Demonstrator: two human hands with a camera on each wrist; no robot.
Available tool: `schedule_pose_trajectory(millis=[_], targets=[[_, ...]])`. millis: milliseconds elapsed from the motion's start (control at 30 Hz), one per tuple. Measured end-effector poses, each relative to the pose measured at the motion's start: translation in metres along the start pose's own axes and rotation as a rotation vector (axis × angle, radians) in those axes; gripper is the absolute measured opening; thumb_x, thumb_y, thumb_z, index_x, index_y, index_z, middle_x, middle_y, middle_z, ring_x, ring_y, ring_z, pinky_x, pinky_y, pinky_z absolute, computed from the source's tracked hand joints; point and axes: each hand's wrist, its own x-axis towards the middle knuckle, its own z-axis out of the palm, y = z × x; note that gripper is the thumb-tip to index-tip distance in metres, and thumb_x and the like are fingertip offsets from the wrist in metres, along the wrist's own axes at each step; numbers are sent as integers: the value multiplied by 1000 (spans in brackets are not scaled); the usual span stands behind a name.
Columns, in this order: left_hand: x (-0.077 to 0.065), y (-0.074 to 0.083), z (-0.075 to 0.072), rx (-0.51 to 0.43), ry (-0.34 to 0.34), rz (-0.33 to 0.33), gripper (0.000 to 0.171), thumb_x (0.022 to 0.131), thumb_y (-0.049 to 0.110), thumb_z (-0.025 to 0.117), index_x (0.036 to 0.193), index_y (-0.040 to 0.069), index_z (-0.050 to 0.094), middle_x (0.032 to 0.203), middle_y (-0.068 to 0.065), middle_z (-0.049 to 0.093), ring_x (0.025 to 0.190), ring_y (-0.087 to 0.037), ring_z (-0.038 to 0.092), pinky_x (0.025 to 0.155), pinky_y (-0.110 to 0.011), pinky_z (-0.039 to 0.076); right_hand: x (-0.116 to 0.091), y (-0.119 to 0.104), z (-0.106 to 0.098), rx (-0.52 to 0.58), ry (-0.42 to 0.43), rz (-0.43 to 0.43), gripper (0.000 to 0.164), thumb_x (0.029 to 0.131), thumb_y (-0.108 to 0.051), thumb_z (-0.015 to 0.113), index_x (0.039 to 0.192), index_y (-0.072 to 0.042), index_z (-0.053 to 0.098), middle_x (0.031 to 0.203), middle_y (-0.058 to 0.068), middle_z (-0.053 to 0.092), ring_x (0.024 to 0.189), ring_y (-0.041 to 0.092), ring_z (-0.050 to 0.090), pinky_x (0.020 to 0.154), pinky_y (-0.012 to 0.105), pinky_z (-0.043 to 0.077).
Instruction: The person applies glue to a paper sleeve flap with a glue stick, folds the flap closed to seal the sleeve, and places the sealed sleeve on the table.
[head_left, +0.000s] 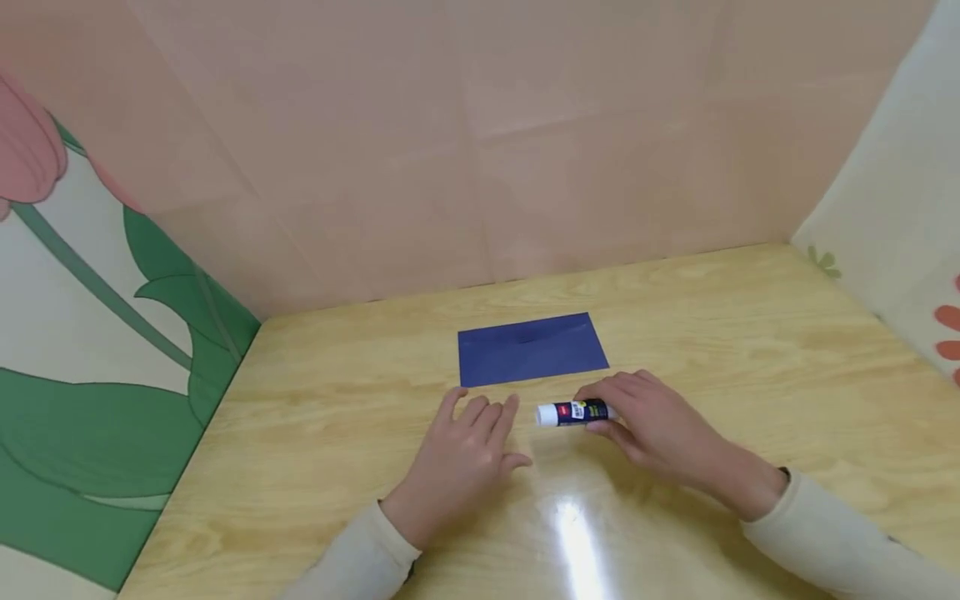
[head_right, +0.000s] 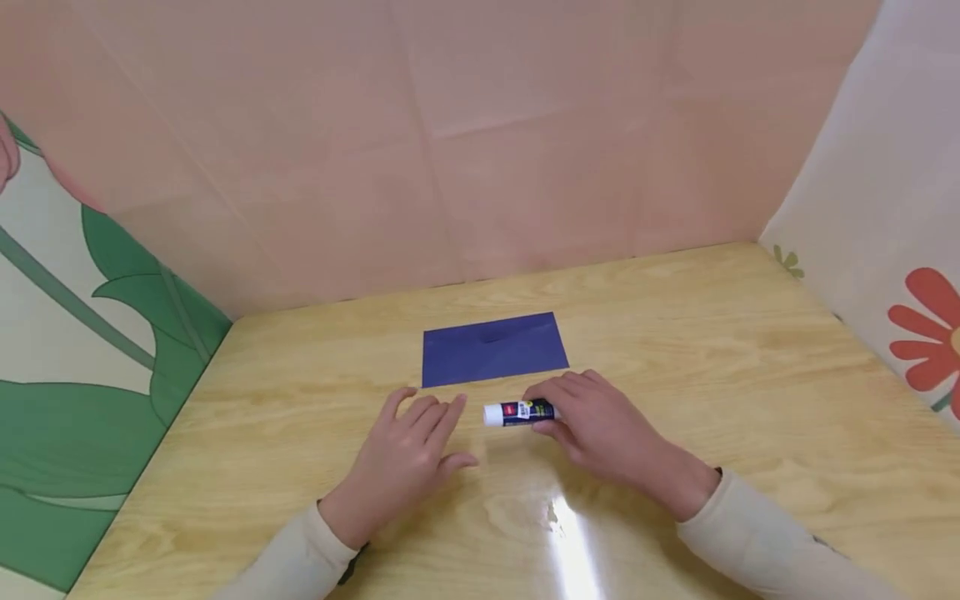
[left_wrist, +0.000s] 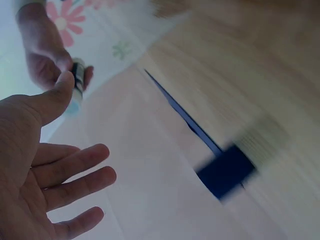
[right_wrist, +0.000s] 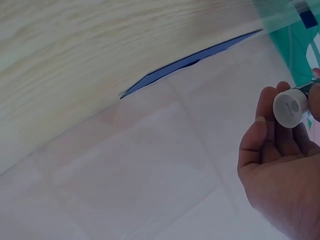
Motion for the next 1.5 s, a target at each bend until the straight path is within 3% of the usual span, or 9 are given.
schedule_pose_trajectory(millis=[100,233,400,633,900,1067,1233,1500], targets=[[-15,-16,6,62,-45,-31,61,87,52,61,126,5,61,101,-5,72,93,-21,65,95,-49,47,-2,3,-1,-24,-24,30,33,81,-25,74,111,-14,64,99,-3,69,88,13,63,81,34,48],[-28,-44,19,104,-154,-84,57,82,54,66,117,9,65,100,-3,71,94,-21,64,93,-47,46,-4,5,-3,-52,-38,30,31,81,-24,73,110,-15,64,99,-3,69,88,13,63,80,35,48],[-38,-63,29,-38,-275,-163,54,77,60,68,108,15,70,101,1,71,92,-18,64,85,-40,47,-7,6,-3,-62,-46,26,30,81,-25,73,109,-16,65,98,-4,70,86,12,63,79,34,48],[-33,-66,33,-165,-313,-193,35,81,44,72,102,16,70,96,2,70,85,-14,65,78,-36,49,-8,6,-1,-61,-34,17,31,80,-27,74,108,-17,64,94,-8,68,84,8,61,79,32,47],[-10,-49,33,-289,-214,-127,23,85,25,68,105,13,63,87,2,68,73,-7,62,67,-24,54,-7,5,-1,-64,-47,19,30,82,-26,73,109,-18,64,94,-9,67,84,8,60,78,31,46],[9,-29,31,-318,-143,-55,25,85,29,69,106,16,65,88,4,61,71,-6,56,66,-21,51,-8,4,-2,-64,-53,26,30,82,-26,73,110,-17,63,96,-8,68,86,9,62,79,33,47],[19,-13,30,-347,-75,-35,27,85,36,71,103,17,68,84,6,53,67,-4,46,63,-18,46,-7,2,-2,-54,-61,33,30,83,-28,72,110,-18,63,96,-8,68,85,8,60,79,32,47],[29,-4,30,-357,-9,-11,29,84,41,70,98,16,69,83,6,54,66,-4,43,60,-17,41,-7,1,-4,-51,-65,51,30,84,-30,71,110,-18,63,94,-10,66,81,4,56,77,30,45]])
